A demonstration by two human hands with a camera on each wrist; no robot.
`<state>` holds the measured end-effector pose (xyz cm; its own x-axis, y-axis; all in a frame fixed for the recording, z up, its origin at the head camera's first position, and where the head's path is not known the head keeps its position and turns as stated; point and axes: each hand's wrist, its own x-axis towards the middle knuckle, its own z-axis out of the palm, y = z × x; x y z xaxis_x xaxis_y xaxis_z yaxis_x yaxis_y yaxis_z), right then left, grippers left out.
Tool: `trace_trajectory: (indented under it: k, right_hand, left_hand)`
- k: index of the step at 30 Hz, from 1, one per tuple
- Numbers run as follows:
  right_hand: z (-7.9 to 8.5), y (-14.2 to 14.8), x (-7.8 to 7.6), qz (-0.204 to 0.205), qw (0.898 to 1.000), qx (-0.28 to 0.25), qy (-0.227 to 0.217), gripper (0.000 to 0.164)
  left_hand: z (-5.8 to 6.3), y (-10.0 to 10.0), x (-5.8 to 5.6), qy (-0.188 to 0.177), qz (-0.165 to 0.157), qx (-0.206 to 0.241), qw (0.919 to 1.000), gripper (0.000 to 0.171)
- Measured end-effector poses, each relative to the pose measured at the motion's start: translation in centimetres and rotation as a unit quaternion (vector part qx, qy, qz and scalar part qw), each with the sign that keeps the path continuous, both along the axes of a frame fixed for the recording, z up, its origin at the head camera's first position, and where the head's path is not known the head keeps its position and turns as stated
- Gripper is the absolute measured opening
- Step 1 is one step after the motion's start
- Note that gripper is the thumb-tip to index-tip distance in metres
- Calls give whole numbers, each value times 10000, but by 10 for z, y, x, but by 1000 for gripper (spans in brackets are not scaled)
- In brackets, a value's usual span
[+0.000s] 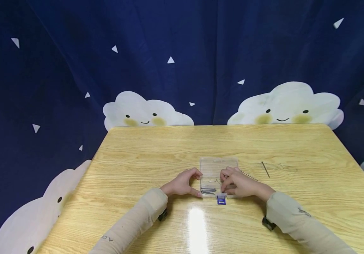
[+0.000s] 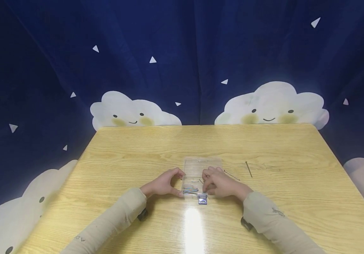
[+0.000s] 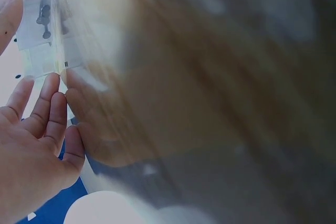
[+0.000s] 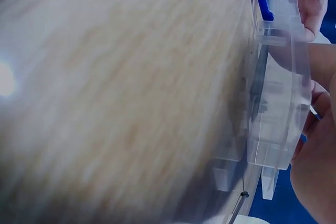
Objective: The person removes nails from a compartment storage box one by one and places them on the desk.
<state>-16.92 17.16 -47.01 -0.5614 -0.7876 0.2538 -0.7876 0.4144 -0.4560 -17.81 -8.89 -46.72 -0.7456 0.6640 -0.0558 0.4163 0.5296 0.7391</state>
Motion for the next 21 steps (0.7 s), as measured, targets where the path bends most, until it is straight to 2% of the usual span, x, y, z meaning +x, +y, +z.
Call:
trace_trajectory:
  k: [6,21]
  right_hand:
    - [-1,1,0,-21,9999,78,-148,16]
    - [1,3,-1,198,9990,-155,-373,21]
  left_hand:
    - [-1,1,0,33,4,-46,10000,62]
    - [1,1,1,17,-21,-71,10000,61]
